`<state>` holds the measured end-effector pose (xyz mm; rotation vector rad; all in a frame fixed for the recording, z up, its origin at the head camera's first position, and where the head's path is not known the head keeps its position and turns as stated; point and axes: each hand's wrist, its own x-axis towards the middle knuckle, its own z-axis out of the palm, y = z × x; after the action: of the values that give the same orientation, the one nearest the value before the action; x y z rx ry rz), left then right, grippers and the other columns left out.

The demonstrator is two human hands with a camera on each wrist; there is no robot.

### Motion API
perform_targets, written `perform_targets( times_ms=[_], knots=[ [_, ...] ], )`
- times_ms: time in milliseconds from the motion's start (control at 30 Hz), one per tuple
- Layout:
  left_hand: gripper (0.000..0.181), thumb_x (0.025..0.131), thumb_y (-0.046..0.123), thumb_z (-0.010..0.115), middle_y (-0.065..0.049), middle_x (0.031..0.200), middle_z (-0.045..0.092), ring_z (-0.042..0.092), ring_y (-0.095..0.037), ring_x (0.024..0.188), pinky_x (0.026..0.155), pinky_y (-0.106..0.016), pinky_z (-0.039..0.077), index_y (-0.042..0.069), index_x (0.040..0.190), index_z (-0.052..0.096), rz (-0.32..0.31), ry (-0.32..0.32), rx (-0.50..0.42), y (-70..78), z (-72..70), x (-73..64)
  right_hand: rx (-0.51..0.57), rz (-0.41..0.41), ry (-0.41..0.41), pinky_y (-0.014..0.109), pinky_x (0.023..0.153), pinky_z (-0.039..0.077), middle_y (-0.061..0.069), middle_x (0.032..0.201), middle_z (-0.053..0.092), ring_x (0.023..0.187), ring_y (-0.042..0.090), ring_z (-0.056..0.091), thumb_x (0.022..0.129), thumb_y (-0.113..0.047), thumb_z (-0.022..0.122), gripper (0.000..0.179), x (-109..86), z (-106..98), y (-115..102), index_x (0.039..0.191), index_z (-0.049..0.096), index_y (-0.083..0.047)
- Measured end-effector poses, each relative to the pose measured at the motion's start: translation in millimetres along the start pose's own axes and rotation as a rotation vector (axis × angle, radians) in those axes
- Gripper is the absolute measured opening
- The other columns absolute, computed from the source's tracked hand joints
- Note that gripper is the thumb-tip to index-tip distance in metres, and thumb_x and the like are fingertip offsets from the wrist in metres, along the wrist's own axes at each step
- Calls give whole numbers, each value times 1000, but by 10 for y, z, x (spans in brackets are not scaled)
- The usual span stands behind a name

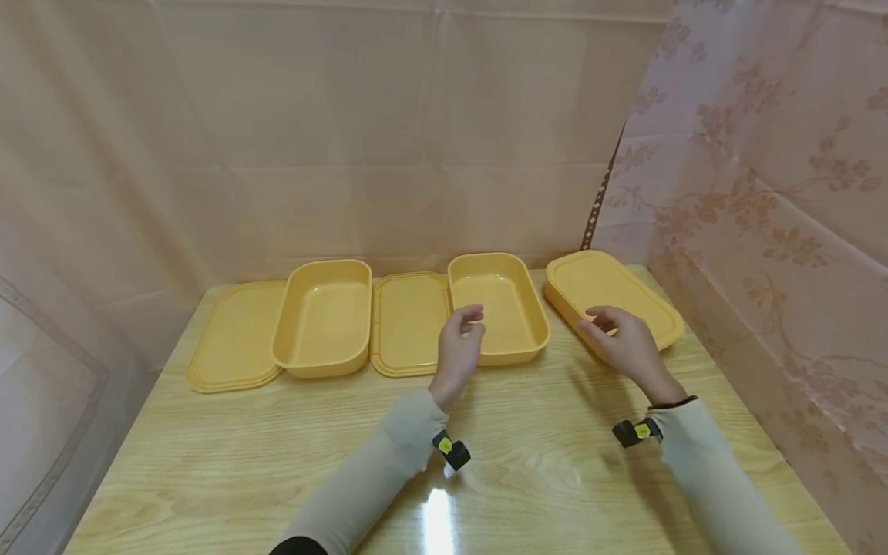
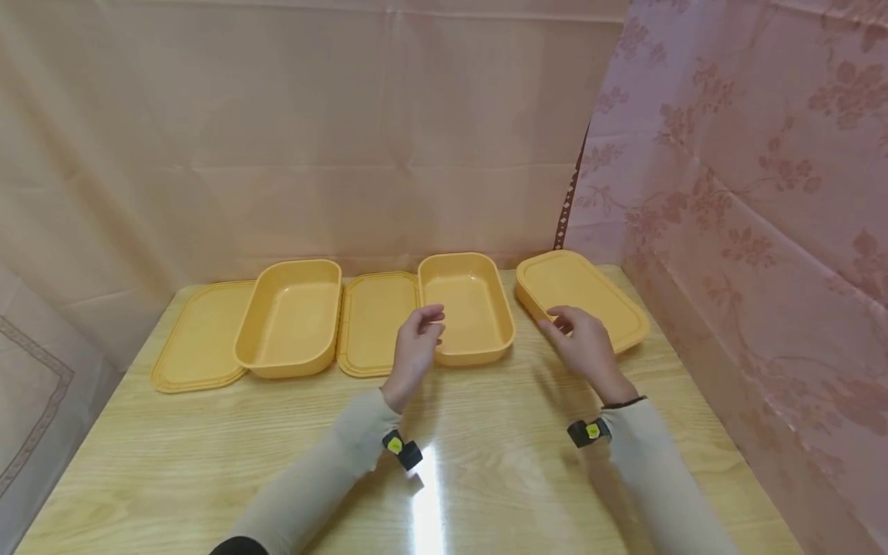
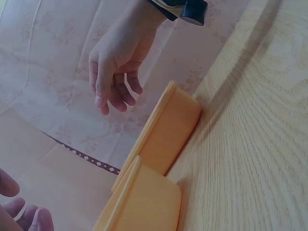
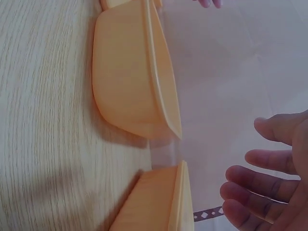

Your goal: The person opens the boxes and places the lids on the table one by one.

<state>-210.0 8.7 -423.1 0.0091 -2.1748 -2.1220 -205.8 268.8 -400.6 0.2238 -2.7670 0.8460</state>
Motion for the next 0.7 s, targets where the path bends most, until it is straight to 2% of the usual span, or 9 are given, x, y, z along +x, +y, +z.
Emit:
perform_targets(
  times_ms=[100,233,300,533,700],
  knots=[
    [26,98,12,53,-18,117,65,61,-28,103,81,-28,52,1,121,62,10,-9,-22,24,38,-4,-11,19,-8,39,72,50,20,94,69,88,34,64,96,-26,62,37,-9,-51,11,119,64,3],
    [29,101,20,51,-19,115,66,62,-27,102,80,-30,55,0,120,62,28,-35,-40,29,94,2,-11,32,5,47,73,52,21,96,68,90,36,63,97,-27,60,38,-33,-144,27,121,63,3],
    [30,101,20,51,-19,115,66,62,-26,101,80,-30,55,0,121,61,33,-47,-38,23,117,5,-8,24,16,49,74,52,22,97,68,90,36,63,97,-27,60,38,-41,-179,39,121,63,3],
    [32,104,22,45,-20,112,67,64,-29,101,80,-32,56,-1,118,63,25,-76,-49,23,208,-15,-16,5,28,45,71,52,22,97,69,88,36,64,96,-27,61,37,-48,-214,89,119,64,3],
    [35,105,25,42,-19,107,69,65,-28,98,80,-32,56,0,114,65,17,-130,-44,53,276,-21,-38,12,36,51,74,52,24,98,68,88,38,63,97,-28,60,39,-63,-226,111,120,63,4]
  ],
)
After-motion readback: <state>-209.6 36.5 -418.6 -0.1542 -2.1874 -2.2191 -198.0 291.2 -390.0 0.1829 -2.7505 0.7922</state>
